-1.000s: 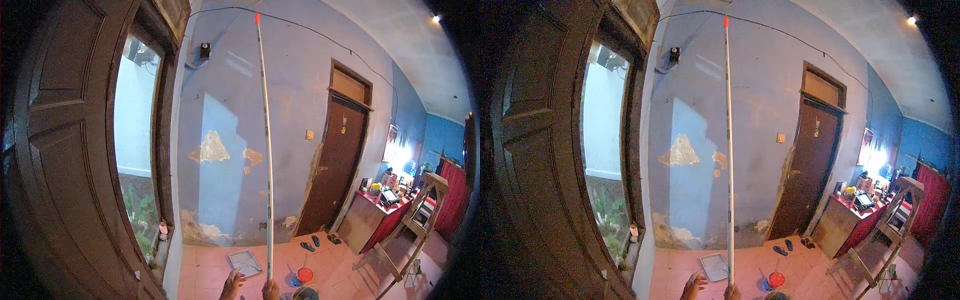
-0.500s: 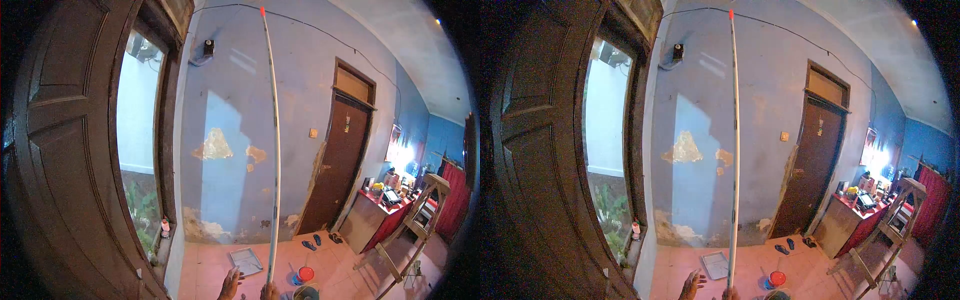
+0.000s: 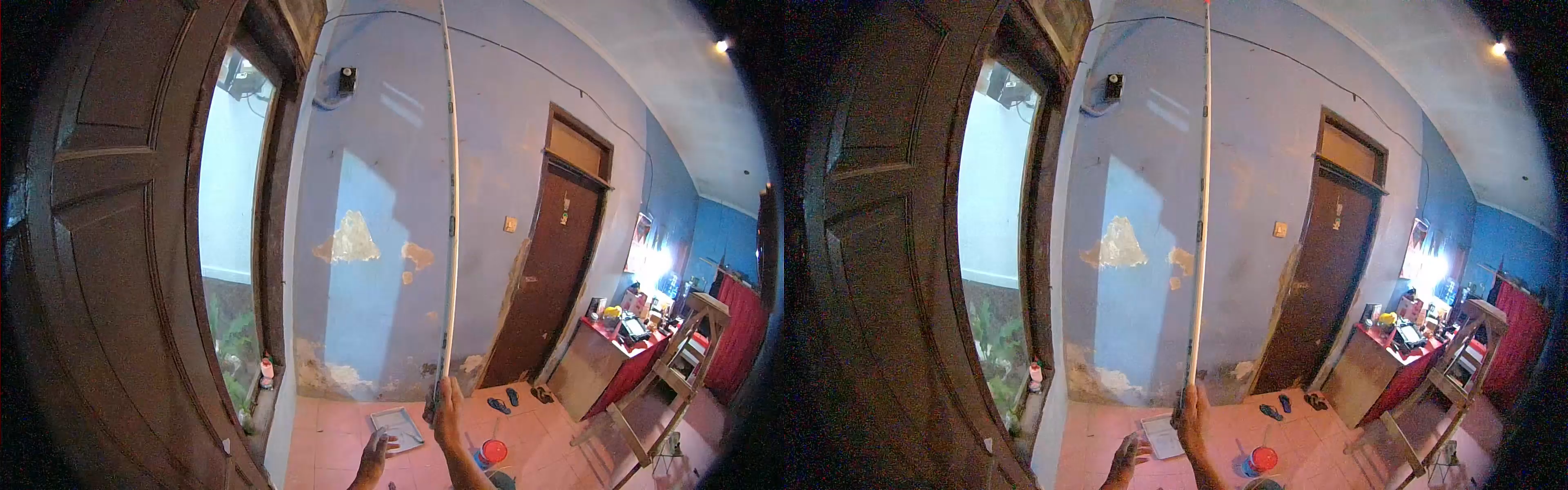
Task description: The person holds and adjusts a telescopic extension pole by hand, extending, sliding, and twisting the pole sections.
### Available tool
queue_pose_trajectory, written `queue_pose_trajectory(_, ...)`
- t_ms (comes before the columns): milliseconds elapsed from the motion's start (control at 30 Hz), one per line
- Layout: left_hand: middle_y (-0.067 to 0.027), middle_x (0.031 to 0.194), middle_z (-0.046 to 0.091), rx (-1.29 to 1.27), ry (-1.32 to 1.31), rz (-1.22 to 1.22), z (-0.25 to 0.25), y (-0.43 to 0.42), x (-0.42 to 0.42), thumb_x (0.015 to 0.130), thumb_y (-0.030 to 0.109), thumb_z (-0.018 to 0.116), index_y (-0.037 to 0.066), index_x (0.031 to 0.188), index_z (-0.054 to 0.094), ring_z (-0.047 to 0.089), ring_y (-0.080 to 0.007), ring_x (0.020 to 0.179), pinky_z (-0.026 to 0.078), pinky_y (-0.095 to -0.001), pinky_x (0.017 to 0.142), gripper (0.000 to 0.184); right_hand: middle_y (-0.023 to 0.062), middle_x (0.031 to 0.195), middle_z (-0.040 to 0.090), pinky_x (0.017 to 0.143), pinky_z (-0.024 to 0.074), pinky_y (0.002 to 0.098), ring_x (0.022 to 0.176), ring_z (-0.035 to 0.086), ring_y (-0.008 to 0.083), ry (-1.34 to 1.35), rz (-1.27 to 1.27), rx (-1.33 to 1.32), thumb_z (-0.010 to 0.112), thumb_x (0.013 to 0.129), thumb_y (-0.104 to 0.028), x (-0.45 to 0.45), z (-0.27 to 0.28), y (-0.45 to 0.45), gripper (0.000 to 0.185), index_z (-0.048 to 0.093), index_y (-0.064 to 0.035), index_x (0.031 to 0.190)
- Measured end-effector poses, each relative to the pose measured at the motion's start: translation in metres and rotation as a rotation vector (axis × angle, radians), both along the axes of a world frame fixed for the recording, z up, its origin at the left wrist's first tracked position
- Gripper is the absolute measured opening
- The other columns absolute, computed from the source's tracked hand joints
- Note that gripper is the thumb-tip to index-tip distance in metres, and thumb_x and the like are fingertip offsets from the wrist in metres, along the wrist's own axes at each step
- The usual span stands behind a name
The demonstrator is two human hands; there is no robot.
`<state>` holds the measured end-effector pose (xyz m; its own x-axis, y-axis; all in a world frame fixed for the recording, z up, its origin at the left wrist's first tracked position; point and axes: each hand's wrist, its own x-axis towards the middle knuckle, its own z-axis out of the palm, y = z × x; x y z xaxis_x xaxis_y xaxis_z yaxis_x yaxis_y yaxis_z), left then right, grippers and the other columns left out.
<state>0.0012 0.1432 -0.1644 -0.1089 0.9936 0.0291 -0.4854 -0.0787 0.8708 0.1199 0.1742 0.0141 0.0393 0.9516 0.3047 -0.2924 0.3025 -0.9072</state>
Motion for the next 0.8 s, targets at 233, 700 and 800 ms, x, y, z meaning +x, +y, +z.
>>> queue_pose_trajectory(233,-0.0142,0.116,0.057,0.164,0.028,-0.125,0.075,0.01,0.004,0.094,0.053,0.043,0.004,0.136,0.038,0.058,-0.0232,0.105,0.046,-0.0359,0.086,0.064,-0.0009,0.058,0.041,0.037,0.0304,0.0245,0.041,0.036,0.0087,-0.091,0.059,0.099,0.041,0.099,-0.041,-0.008,0.044,0.036,0.033,0.047,-0.0103,0.089)
queue_pose_trajectory(700,-0.0105,0.108,0.06,0.092,-0.157,-0.439,0.05,0.014,0.039,0.096,0.045,0.045,0.006,0.124,0.047,0.063,-0.0247,0.094,0.052,-0.0381,0.08,0.048,-0.0009,0.054,0.041,0.035,0.0337,0.0248,0.039,0.04,0.0097,-0.184,0.002,0.074,0.038,0.1,-0.043,0.004,-0.031,0.04,0.036,0.044,-0.011,0.085)
queue_pose_trajectory(800,-0.0095,0.107,0.06,0.05,-0.114,-0.46,0.016,0.025,0.018,0.096,0.044,0.046,0.006,0.122,0.048,0.063,-0.023,0.095,0.052,-0.036,0.08,0.046,-0.001,0.054,0.042,0.035,0.0338,0.0242,0.04,0.041,0.0088,-0.129,0.029,0.028,0.037,0.099,-0.046,0.011,-0.074,0.021,0.04,0.047,-0.0104,0.085)
